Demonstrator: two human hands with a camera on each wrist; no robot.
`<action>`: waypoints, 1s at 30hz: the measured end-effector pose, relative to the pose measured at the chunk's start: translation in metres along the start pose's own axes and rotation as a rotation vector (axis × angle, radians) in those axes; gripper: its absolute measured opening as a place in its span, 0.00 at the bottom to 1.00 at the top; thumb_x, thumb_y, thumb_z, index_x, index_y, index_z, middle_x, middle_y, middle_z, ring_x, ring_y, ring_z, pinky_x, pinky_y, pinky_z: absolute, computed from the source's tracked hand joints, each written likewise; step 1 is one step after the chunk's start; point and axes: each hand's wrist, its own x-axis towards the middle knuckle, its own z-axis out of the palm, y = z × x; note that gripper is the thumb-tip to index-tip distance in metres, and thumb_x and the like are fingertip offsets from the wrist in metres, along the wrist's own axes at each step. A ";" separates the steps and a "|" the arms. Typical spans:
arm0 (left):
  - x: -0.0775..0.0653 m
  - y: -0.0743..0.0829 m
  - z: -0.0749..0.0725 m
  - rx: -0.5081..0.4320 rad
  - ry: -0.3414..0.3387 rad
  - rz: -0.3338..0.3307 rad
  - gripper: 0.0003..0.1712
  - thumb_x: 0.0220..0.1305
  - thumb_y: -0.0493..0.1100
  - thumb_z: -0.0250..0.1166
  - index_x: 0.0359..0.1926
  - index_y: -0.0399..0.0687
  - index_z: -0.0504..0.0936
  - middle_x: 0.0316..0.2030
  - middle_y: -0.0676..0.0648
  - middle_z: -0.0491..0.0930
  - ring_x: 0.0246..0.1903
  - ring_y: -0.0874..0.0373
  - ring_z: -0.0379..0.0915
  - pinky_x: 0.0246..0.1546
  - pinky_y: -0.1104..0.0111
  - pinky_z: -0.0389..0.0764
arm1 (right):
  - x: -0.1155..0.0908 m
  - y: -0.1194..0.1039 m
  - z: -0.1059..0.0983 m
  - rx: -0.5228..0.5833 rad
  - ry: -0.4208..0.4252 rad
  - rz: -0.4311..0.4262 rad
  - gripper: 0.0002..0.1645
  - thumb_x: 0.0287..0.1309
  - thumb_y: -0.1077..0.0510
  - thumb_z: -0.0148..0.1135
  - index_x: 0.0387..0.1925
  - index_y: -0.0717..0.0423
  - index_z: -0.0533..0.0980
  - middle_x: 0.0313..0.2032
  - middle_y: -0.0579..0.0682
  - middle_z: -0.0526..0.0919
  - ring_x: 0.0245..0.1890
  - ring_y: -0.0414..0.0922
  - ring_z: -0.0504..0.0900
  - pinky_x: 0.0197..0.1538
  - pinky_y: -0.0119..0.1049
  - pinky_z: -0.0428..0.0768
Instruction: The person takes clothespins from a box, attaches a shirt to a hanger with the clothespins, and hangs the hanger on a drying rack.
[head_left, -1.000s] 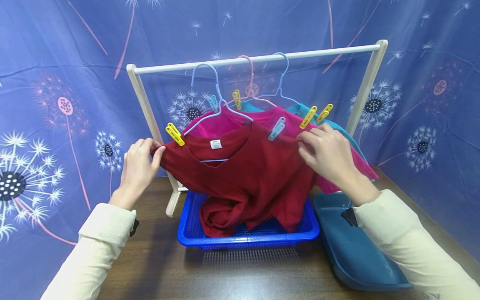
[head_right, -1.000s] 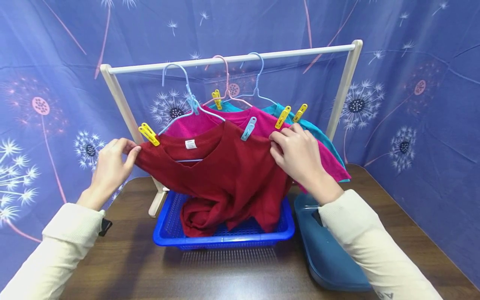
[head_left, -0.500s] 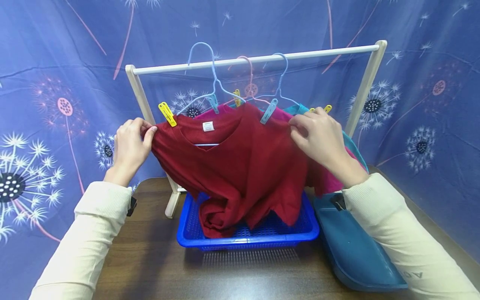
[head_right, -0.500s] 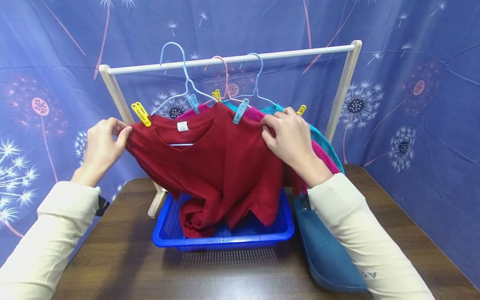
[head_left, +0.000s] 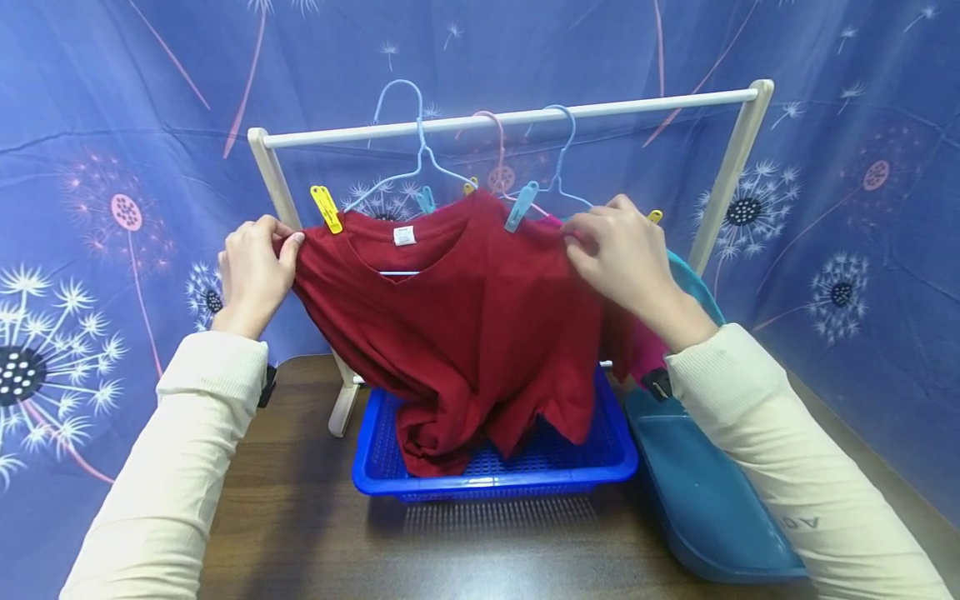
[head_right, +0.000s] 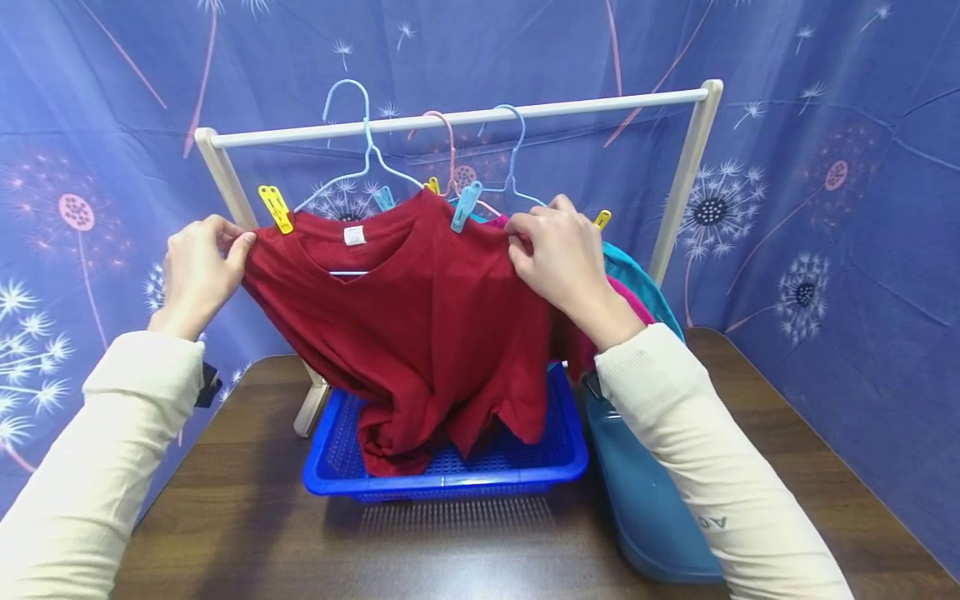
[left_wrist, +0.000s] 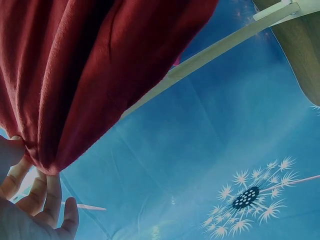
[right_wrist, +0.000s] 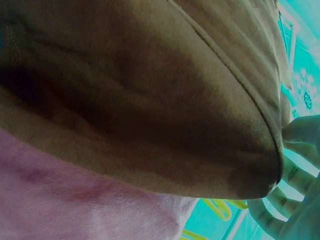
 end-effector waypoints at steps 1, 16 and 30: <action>0.000 0.000 0.001 0.002 -0.005 -0.005 0.15 0.63 0.47 0.56 0.38 0.38 0.79 0.35 0.35 0.78 0.41 0.38 0.72 0.41 0.46 0.67 | 0.000 0.000 0.000 -0.003 -0.003 -0.001 0.09 0.52 0.57 0.56 0.32 0.53 0.81 0.27 0.51 0.83 0.35 0.51 0.74 0.28 0.52 0.73; -0.007 -0.012 0.018 0.032 -0.060 -0.073 0.15 0.62 0.49 0.57 0.39 0.41 0.79 0.40 0.34 0.79 0.45 0.37 0.72 0.41 0.46 0.64 | -0.013 -0.004 0.012 -0.036 -0.017 -0.087 0.08 0.50 0.58 0.60 0.33 0.52 0.83 0.26 0.52 0.83 0.32 0.51 0.75 0.25 0.47 0.74; -0.015 -0.017 0.034 0.016 -0.179 -0.107 0.14 0.64 0.45 0.53 0.45 0.40 0.76 0.47 0.32 0.74 0.49 0.32 0.65 0.44 0.41 0.60 | -0.024 -0.004 0.023 -0.047 -0.012 -0.133 0.07 0.51 0.60 0.60 0.32 0.55 0.81 0.28 0.53 0.84 0.29 0.51 0.73 0.29 0.45 0.73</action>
